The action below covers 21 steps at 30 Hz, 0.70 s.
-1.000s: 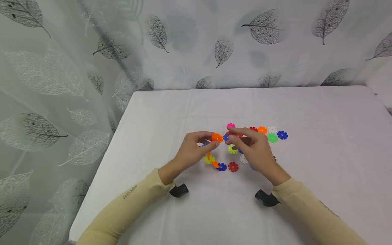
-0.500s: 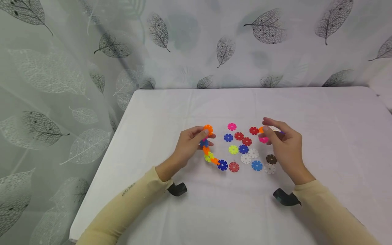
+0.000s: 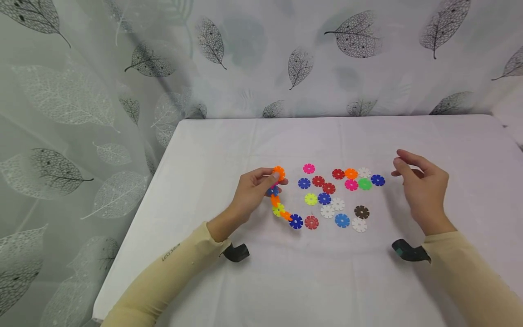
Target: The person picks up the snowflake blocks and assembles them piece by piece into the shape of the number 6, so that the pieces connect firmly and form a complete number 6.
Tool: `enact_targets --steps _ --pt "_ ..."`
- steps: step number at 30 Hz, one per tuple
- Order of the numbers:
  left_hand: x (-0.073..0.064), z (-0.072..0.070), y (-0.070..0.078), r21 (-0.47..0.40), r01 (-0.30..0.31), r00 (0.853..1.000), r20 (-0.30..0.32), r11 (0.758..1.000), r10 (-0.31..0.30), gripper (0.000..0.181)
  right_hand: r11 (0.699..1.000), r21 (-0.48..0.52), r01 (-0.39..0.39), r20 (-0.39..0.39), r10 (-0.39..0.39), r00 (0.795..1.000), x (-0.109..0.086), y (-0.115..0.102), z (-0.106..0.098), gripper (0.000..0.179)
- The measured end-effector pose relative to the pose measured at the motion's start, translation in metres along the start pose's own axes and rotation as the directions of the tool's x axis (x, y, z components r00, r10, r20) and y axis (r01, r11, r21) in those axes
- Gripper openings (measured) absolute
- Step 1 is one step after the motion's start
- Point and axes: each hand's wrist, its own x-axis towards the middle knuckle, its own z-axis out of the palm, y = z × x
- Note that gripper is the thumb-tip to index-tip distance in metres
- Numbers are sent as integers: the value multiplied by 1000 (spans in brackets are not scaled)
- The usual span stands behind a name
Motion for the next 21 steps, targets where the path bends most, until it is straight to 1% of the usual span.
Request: enact_targets --steps 2,3,4,5,7,9,10,13,16,19,21 --pt "0 0 0 21 -6 1000 -1 1000 6 26 992 -114 -47 4 48 999 4 4 -6 42" --pt "-1 0 0 26 -6 1000 -2 1000 6 26 983 -171 -61 11 64 998 5 7 -9 43" --pt "-1 0 0 31 -5 1000 -2 1000 5 26 967 -243 -77 23 85 996 7 10 -11 46" --pt "-1 0 1 34 -1 1000 -3 999 2 26 943 -320 -85 39 103 994 8 13 -14 50" --pt "-1 0 1 42 11 1000 -7 999 -10 26 899 -429 -95 79 142 987 11 19 -18 59" --pt "-2 1 2 39 28 1000 -9 999 -28 27 849 -524 -76 129 167 977 13 25 -21 67" --pt "-2 2 2 38 36 999 -10 999 -35 27 819 -570 -70 149 186 971 14 27 -22 73" --pt "-2 3 2 30 58 998 -10 998 -57 27 766 -642 -33 197 206 958 17 32 -22 79" --pt "-2 3 2 21 75 997 -7 997 -75 27 744 -668 11 237 198 951 17 35 -20 78" --pt "-2 3 2 5 87 996 6 996 -87 27 730 -681 57 271 179 946 17 36 -18 74" --pt "-2 3 2 -13 90 996 20 996 -89 27 720 -690 73 284 177 942 17 36 -17 73"
